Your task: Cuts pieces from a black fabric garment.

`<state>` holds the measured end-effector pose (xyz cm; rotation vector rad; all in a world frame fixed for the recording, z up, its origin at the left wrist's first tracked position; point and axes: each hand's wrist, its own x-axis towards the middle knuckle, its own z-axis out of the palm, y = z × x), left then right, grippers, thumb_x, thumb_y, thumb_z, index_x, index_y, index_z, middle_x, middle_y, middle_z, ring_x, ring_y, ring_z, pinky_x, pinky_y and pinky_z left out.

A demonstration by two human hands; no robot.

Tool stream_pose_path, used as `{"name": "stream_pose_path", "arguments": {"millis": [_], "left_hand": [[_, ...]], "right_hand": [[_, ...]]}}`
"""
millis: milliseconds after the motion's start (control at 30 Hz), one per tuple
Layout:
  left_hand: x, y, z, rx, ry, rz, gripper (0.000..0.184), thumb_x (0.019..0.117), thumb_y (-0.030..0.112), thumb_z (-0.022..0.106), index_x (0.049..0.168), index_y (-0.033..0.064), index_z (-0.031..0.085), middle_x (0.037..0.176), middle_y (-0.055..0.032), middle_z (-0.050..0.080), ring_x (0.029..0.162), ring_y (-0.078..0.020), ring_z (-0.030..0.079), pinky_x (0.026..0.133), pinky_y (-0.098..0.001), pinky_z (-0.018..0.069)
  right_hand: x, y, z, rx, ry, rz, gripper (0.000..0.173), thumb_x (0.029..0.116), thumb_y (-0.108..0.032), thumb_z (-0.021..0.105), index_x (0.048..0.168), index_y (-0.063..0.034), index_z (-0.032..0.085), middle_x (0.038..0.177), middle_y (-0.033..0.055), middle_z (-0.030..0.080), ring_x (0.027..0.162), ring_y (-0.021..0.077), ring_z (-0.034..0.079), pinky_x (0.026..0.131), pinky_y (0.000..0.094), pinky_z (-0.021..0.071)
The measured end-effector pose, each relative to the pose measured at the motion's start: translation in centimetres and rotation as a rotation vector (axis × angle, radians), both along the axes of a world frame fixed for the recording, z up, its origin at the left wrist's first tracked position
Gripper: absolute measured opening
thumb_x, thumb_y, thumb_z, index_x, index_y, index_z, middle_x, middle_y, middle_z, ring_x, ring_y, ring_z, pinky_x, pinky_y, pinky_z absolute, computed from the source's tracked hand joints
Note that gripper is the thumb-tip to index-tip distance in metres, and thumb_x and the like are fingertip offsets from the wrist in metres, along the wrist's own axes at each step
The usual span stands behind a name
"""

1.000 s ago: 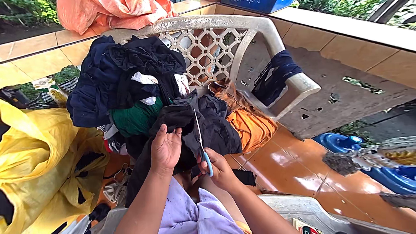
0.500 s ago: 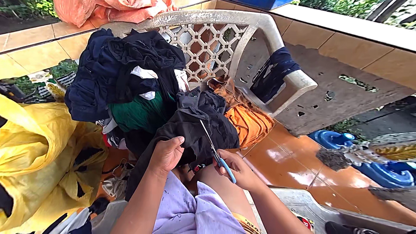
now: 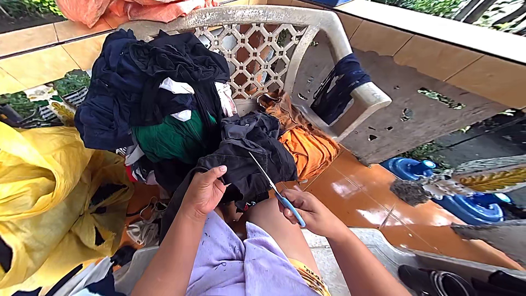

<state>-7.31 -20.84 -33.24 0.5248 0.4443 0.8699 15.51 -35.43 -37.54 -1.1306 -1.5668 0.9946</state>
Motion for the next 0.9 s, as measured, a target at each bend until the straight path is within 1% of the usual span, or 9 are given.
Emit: {"name": "stream_pose_path", "arguments": {"millis": [67, 133, 233, 333, 433, 500, 600, 700, 900], "left_hand": [[0.0, -0.3, 0.3, -0.094, 0.103, 0.079, 0.016, 0.0964, -0.007, 0.048, 0.101, 0.0047, 0.058, 0.09, -0.0088, 0.071, 0.079, -0.015, 0.071, 0.076, -0.0312, 0.0615], [-0.3, -0.8, -0.4, -0.12, 0.12, 0.11, 0.02, 0.0957, -0.011, 0.046, 0.108, 0.0042, 0.053, 0.094, -0.0094, 0.07, 0.085, -0.0164, 0.071, 0.08, -0.0332, 0.0613], [-1.1, -1.5, -1.8, -0.095, 0.066, 0.091, 0.029, 0.0872, -0.016, 0.053, 0.109, 0.0028, 0.055, 0.097, -0.0111, 0.072, 0.089, -0.0181, 0.073, 0.083, -0.0357, 0.0618], [-2.3, -1.5, -2.8, -0.043, 0.014, -0.011, 0.038, 0.0777, -0.012, 0.068, 0.11, 0.0035, 0.057, 0.1, -0.0112, 0.073, 0.094, -0.0194, 0.073, 0.086, -0.0376, 0.0612], [-2.8, -1.4, -3.1, -0.009, 0.004, -0.076, 0.041, 0.0741, -0.009, 0.076, 0.11, 0.0033, 0.06, 0.101, -0.0115, 0.074, 0.095, -0.0204, 0.073, 0.088, -0.0382, 0.0609], [-3.0, -1.3, -3.1, -0.004, 0.013, -0.094, 0.041, 0.0745, -0.009, 0.075, 0.11, 0.0035, 0.059, 0.101, -0.0112, 0.074, 0.095, -0.0202, 0.073, 0.088, -0.0381, 0.061], [-3.0, -1.1, -2.9, -0.004, 0.021, -0.108, 0.042, 0.0747, -0.01, 0.075, 0.111, 0.0032, 0.059, 0.101, -0.0119, 0.073, 0.095, -0.0207, 0.073, 0.088, -0.0387, 0.0612], [-3.1, -1.0, -2.7, -0.002, 0.039, -0.117, 0.04, 0.0748, -0.01, 0.074, 0.11, 0.0035, 0.059, 0.1, -0.0116, 0.074, 0.093, -0.0209, 0.074, 0.086, -0.0387, 0.0617], [-3.2, -0.7, -2.6, 0.011, 0.043, -0.117, 0.039, 0.0752, -0.01, 0.075, 0.109, 0.0035, 0.06, 0.1, -0.0115, 0.074, 0.094, -0.021, 0.074, 0.087, -0.0389, 0.0617]], "right_hand": [[0.4, -0.6, -0.2, -0.072, 0.022, 0.018, 0.042, 0.0987, -0.056, 0.058, 0.088, -0.0148, 0.062, 0.066, -0.0151, 0.051, 0.056, -0.0096, 0.047, 0.051, 0.0099, 0.0394], [1.0, -1.2, -0.2, -0.182, 0.045, 0.042, 0.039, 0.0968, -0.055, 0.061, 0.089, -0.0166, 0.063, 0.066, -0.0163, 0.053, 0.056, -0.0092, 0.048, 0.052, 0.0102, 0.0398], [1.9, -1.7, 0.4, -0.406, 0.079, 0.086, 0.034, 0.09, -0.055, 0.068, 0.087, -0.0214, 0.063, 0.066, -0.0174, 0.057, 0.056, -0.0076, 0.052, 0.052, 0.0114, 0.0433], [3.1, -1.3, 0.9, -0.532, 0.09, 0.19, 0.041, 0.0854, -0.063, 0.07, 0.086, -0.0227, 0.064, 0.067, -0.0165, 0.058, 0.057, -0.0059, 0.054, 0.053, 0.0122, 0.0438], [3.9, -0.4, 1.5, -0.551, 0.015, 0.297, 0.04, 0.0871, -0.062, 0.068, 0.086, -0.0222, 0.063, 0.066, -0.0165, 0.057, 0.056, -0.0063, 0.053, 0.052, 0.0122, 0.0429], [4.0, 0.3, 1.9, -0.541, -0.043, 0.339, 0.037, 0.0882, -0.058, 0.066, 0.087, -0.0212, 0.062, 0.066, -0.0171, 0.057, 0.056, -0.0073, 0.052, 0.052, 0.0119, 0.0422], [4.2, 1.2, 2.4, -0.512, -0.099, 0.374, 0.04, 0.0889, -0.059, 0.065, 0.088, -0.019, 0.062, 0.068, -0.0169, 0.057, 0.058, -0.0081, 0.051, 0.052, 0.0115, 0.0404], [4.2, 1.9, 2.9, -0.498, -0.13, 0.379, 0.038, 0.0902, -0.057, 0.064, 0.087, -0.0188, 0.061, 0.066, -0.0169, 0.053, 0.056, -0.0089, 0.048, 0.051, 0.011, 0.0376], [4.4, 2.4, 3.1, -0.496, -0.103, 0.393, 0.037, 0.092, -0.058, 0.063, 0.084, -0.0212, 0.062, 0.065, -0.0176, 0.053, 0.054, -0.0091, 0.047, 0.049, 0.0106, 0.0378]]}}
